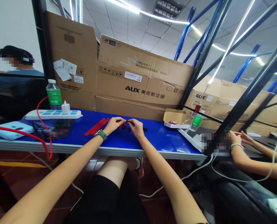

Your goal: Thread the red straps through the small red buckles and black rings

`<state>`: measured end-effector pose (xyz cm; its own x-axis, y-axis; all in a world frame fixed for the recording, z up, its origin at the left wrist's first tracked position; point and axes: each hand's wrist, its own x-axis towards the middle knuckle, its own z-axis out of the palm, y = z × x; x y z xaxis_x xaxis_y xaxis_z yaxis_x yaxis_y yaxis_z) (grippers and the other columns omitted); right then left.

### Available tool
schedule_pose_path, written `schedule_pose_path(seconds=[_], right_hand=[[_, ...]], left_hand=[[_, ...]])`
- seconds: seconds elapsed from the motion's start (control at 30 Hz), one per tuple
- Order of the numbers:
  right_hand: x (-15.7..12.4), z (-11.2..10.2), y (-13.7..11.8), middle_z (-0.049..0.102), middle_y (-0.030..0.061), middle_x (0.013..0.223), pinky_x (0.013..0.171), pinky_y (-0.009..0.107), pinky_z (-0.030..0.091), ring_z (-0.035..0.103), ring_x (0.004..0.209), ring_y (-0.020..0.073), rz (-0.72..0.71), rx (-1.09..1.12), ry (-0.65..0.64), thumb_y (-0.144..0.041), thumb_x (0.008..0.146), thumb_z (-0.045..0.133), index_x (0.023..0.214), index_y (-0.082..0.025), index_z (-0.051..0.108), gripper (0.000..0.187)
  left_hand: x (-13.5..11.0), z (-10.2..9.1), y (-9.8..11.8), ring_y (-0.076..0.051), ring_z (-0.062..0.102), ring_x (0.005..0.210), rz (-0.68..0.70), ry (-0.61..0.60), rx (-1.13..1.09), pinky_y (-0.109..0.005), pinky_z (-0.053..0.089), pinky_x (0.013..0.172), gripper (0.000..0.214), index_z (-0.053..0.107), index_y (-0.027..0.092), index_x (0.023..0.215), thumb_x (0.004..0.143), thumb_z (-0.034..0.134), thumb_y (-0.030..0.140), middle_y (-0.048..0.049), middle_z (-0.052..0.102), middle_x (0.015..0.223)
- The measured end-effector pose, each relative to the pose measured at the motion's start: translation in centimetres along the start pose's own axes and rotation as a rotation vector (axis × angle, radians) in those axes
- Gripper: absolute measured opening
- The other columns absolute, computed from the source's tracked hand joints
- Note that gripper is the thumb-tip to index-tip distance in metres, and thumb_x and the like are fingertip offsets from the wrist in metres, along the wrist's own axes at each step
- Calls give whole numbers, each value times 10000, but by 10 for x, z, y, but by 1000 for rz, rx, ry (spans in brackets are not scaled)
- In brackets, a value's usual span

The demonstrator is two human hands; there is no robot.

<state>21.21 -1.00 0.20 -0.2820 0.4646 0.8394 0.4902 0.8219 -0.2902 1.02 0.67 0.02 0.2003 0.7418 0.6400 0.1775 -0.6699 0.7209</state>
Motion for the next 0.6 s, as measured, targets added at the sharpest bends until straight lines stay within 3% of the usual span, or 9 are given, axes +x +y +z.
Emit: schedule_pose_path(seconds=[0.23,0.4,0.6], right_hand=[[-3,1,-5,659,57,778,738,262,467,608,749,167,-125,-254,-51,-282,1003,512,820,-194,691,271],[-4,2,-6,652,55,751,712,256,440,596,711,159,-115,-365,14,-297,1018,481,782,-191,656,313],[-5,5,-1,661,47,757,690,249,423,607,703,153,-143,-370,-28,-314,1014,495,820,-196,663,283]], left_hand=[[-3,1,6,-283,705,908,-86,-19,-79,-372,538,880,503,800,132,888,763,725,614,-102,784,926],[-4,3,11,-305,701,994,-90,-73,-133,-418,510,980,511,809,140,918,738,748,615,-96,785,963],[-3,1,11,-341,680,1097,-121,-35,-162,-471,468,1059,568,805,134,990,683,788,612,-131,770,1045]])
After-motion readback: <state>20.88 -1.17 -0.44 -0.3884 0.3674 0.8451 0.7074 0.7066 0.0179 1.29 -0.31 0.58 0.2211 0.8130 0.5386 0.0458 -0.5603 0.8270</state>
